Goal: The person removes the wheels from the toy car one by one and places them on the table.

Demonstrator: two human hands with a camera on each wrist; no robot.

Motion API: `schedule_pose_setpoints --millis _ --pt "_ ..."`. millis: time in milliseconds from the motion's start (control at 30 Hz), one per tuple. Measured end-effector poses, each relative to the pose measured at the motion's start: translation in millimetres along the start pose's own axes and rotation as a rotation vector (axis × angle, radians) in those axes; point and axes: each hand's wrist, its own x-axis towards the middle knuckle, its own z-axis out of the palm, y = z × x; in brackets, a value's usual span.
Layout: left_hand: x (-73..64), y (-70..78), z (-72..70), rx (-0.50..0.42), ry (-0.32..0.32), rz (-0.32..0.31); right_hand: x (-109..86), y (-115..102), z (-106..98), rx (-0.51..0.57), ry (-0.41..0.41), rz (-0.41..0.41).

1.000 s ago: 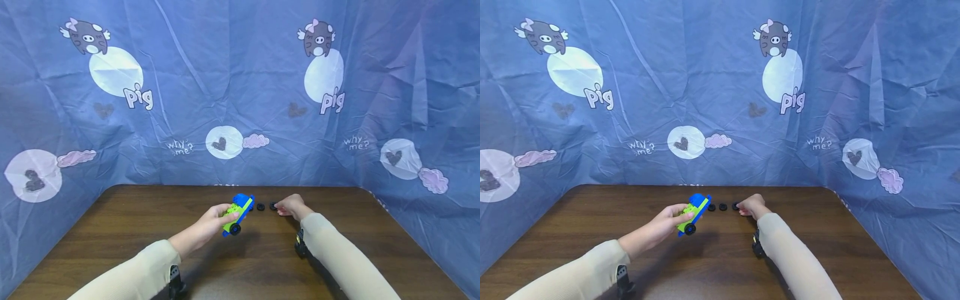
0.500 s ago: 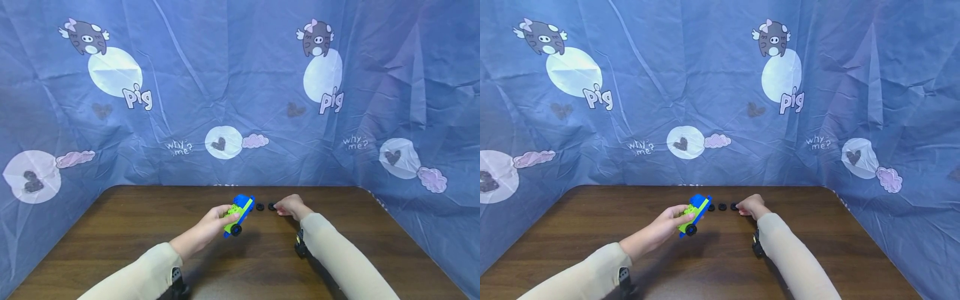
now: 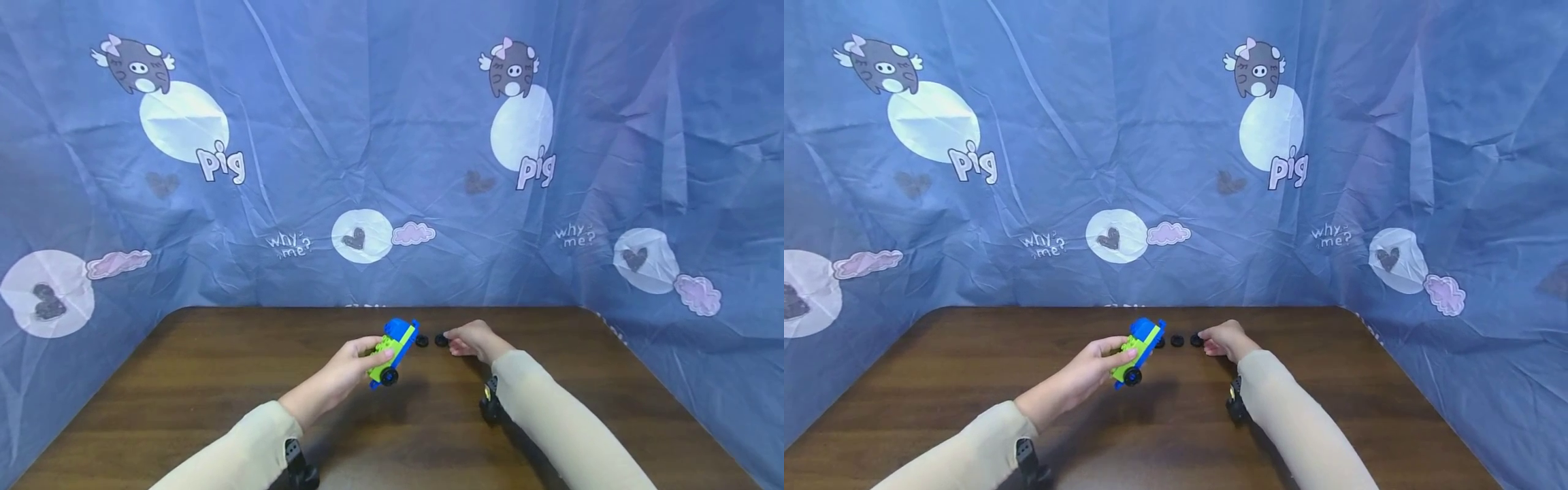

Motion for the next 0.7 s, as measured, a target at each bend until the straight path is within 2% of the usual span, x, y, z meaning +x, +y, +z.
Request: schedule_pose_setpoints --millis 167,367,500,700 --pt "-0.4 -3.9 -0.4 -0.002 0.007 -0.014 -6.9 2 3 -0.022 -0.011 0.0" --pt "3.1 -1.8 -4.2 0.071 0.107 -0.001 -17.3 0 8 -0.015 0.04 -0.039" --pt "7.3 2.4 -6.7 0.055 0.137 -0.004 -24.5 -5 11 0.025 0.027 -0.078" --pt "19.3 4.1 -6.8 0.025 0.145 -0.023 -34.1 -11 13 0.066 -0.016 -0.091"
